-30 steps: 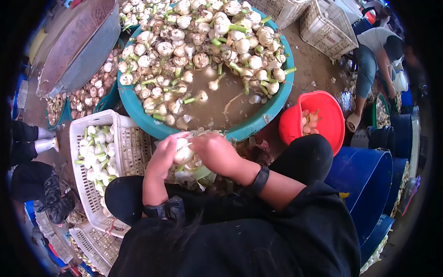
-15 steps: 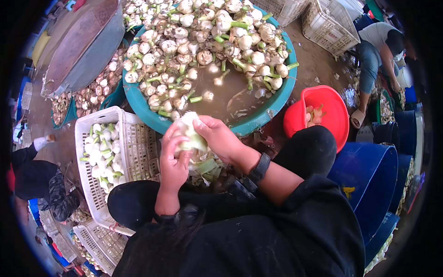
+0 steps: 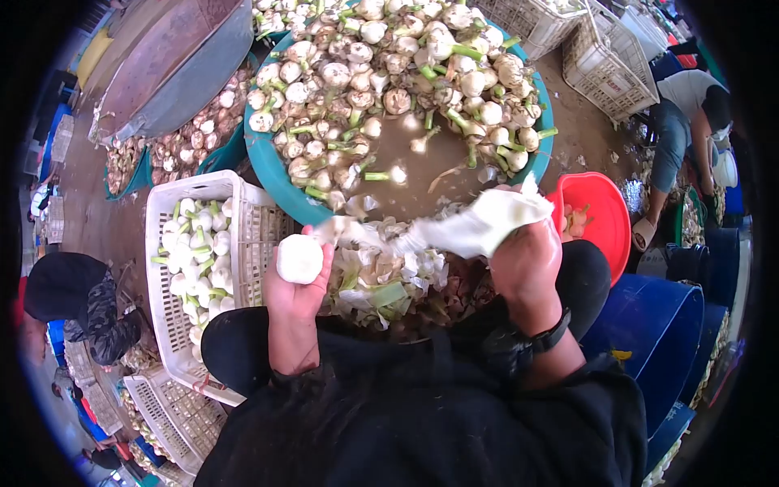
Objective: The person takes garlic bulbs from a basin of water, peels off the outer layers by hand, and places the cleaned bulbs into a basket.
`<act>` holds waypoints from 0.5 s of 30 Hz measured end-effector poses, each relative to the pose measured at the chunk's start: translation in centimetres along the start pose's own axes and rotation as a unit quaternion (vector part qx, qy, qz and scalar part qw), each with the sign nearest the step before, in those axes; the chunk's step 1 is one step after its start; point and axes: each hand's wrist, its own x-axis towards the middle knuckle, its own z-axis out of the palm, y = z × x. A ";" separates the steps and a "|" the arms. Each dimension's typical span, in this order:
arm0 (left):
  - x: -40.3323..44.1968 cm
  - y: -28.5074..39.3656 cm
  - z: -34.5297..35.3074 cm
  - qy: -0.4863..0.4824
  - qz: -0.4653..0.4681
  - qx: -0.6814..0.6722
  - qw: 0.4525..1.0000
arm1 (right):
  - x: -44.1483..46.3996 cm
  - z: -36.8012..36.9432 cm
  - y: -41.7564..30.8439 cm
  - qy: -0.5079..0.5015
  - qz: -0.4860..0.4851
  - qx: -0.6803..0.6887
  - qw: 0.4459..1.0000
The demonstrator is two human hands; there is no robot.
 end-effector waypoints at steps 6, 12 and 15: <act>-2.1 7.4 -0.8 0.047 0.359 -0.153 0.920 | 1.1 -1.0 2.8 -0.326 0.180 -0.661 0.651; 0.1 2.1 0.7 0.062 0.259 0.029 0.963 | 13.4 -1.6 16.9 -0.250 0.021 -0.793 0.555; 4.1 -0.7 -1.3 0.043 0.268 0.216 0.938 | 18.4 -1.1 24.0 -0.374 0.003 -0.815 0.442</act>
